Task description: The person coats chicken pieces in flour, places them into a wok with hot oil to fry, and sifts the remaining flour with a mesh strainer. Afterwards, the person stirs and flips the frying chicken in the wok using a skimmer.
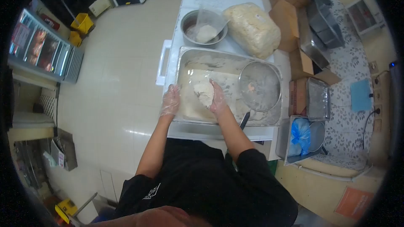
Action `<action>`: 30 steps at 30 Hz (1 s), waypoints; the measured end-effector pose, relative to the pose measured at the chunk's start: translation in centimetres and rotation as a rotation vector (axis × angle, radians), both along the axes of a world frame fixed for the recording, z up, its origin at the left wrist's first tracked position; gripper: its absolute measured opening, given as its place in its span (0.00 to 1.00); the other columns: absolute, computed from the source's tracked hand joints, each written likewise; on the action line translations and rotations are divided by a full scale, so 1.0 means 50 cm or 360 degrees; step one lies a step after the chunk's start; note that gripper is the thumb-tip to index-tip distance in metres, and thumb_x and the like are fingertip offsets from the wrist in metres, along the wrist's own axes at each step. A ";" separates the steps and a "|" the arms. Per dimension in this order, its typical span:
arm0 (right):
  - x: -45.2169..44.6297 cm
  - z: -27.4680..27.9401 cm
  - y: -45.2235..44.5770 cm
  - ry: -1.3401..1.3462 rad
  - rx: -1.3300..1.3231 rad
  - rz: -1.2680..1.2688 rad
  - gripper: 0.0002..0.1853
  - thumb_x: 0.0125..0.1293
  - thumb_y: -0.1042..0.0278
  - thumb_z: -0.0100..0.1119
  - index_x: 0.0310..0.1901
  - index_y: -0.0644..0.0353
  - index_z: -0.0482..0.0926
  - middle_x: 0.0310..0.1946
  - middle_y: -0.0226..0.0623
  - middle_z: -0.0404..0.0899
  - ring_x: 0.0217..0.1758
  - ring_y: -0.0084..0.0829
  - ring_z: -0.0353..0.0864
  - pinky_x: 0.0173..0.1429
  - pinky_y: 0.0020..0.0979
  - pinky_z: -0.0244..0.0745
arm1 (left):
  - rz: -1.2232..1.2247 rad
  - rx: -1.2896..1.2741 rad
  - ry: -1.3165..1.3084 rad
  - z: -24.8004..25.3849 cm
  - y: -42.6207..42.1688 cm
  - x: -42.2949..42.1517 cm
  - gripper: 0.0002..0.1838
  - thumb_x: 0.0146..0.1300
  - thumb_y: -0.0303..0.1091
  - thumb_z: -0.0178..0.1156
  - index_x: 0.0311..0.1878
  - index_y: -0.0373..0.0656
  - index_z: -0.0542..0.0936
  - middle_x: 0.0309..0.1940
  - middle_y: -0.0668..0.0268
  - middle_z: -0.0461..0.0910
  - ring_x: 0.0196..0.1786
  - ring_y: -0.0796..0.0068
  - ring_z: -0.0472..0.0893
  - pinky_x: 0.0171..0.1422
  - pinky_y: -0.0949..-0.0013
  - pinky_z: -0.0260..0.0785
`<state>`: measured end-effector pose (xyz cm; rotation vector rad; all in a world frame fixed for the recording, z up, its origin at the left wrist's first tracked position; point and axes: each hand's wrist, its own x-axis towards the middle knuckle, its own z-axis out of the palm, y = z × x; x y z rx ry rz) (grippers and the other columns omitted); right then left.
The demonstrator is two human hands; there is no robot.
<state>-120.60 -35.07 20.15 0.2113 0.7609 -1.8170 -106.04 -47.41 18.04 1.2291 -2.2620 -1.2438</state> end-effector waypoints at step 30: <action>-0.076 -0.364 -0.095 0.3667 0.1099 -0.0055 0.24 0.67 0.59 0.44 0.63 0.59 0.61 0.62 0.54 0.62 0.67 0.51 0.58 0.71 0.45 0.47 | -0.0103 -0.0101 0.0023 0.041 -0.015 0.003 0.18 0.68 0.46 0.39 0.44 0.38 0.67 0.30 0.41 0.77 0.35 0.41 0.77 0.36 0.46 0.71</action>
